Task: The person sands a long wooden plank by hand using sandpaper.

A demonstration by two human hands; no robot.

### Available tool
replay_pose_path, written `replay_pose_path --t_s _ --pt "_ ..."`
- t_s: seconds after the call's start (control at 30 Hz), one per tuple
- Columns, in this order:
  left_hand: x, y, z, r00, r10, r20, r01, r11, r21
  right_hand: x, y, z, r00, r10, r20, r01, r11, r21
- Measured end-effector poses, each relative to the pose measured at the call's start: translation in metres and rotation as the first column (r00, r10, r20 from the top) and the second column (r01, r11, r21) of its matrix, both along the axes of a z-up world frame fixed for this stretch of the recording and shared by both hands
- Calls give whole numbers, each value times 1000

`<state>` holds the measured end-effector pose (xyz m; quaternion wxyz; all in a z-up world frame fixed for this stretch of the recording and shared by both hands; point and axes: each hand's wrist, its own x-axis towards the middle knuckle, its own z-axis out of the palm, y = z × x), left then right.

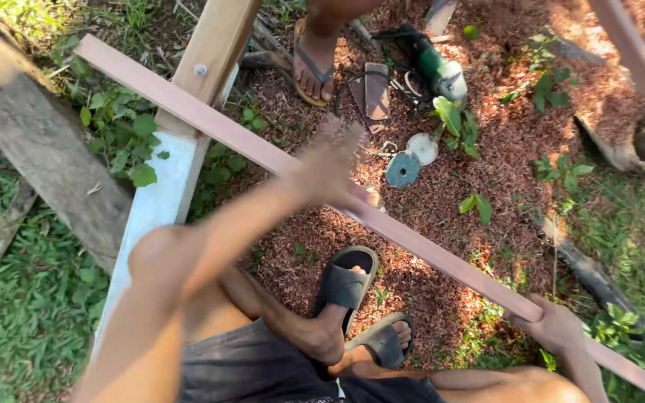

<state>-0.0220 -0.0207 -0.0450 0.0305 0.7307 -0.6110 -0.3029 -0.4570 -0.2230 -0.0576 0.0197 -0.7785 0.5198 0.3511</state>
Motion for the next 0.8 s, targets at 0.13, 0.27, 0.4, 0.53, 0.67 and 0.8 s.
replay_pose_path --t_s 0.13,0.27,0.4,0.53,0.67,0.8 --pt "-129 -62 -9 944 -322 70 319 841 -436 5 10 9 998 -46 48 45 999 22" --pt "-137 -61 2 859 -420 292 499 814 -298 -10 1 -1 999 -6 -49 4 999 -37" --pt "4 0 -26 973 -136 -188 122 989 -88 6 11 11 999 -27 -17 28 1000 10" --pt "143 93 5 959 22 284 66 953 -295 14 6 12 999 -16 -36 17 1000 4" --pt "137 93 25 877 22 481 187 905 -381 16 10 16 998 -59 -34 60 998 23" --pt "28 19 10 957 -240 164 279 916 -289 11 10 11 999 -44 -2 44 999 3"
